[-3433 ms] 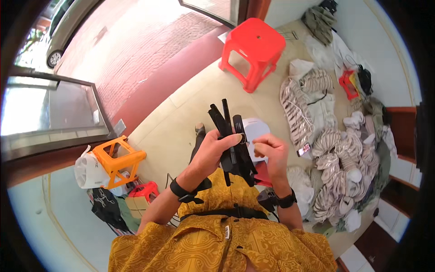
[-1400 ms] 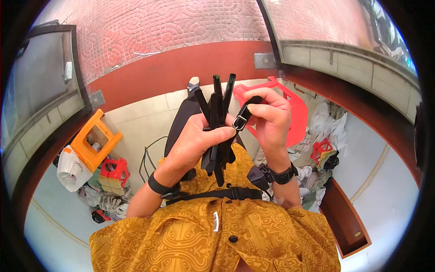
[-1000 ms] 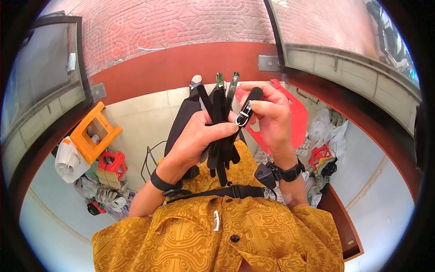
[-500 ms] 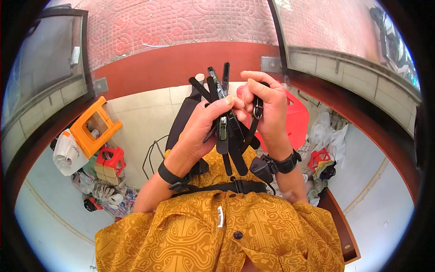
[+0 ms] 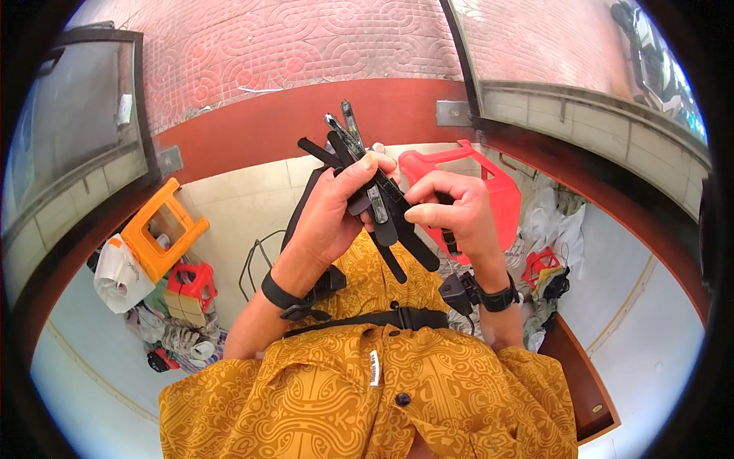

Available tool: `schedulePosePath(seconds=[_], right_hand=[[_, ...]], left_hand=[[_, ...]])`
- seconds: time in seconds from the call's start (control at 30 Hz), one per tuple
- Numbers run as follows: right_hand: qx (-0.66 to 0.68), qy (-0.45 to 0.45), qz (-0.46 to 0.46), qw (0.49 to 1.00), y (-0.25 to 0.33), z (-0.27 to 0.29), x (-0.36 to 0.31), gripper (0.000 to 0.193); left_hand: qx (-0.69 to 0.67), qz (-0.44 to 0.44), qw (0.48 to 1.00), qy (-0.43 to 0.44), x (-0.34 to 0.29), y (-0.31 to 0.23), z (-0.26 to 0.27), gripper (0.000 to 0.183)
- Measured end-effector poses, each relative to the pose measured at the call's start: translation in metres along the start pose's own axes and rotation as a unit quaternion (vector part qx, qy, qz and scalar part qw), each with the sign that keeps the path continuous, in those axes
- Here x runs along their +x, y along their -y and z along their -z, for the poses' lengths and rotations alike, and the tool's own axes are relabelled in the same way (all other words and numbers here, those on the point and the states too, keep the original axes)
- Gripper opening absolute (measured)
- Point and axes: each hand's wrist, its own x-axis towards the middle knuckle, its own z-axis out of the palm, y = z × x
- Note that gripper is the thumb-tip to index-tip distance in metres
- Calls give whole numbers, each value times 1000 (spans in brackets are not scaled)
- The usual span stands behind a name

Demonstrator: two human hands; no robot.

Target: Inspecting and sorting various black shoe parts and straps.

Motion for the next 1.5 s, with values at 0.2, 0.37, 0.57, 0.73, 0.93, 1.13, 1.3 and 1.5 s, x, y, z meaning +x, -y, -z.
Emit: schedulePosePath(seconds=[0.2,0.37,0.57,0.73,0.93,1.13,1.3,1.5], right_hand=[[-48,-9,13,999,-2,-6,-1,12],[-40,-77,41,995,-5,-12,0,13],[-119,-131,76,981,-4,-13,-1,12],[-117,-152,93,977,-7,-10,-7,11],[-59,-118,58,990,-10,-6,-6,10],[30,-109,-1,994,-15,6,-10,11],[114,-100,-13,988,-21,15,-12,10],[290,-118,53,948,-35,20,-18,20]], left_hand=[[-18,-12,1000,3,-1,-3,-1,24],[-33,1,998,-46,1,-1,1,23],[-42,-2,998,-56,3,2,-5,21],[-52,-8,997,-58,5,7,-9,21],[-15,0,996,-90,7,7,-19,21],[38,-8,997,-74,7,12,-23,23],[63,4,996,-60,11,11,-24,23],[33,40,999,-18,15,1,-23,22]])
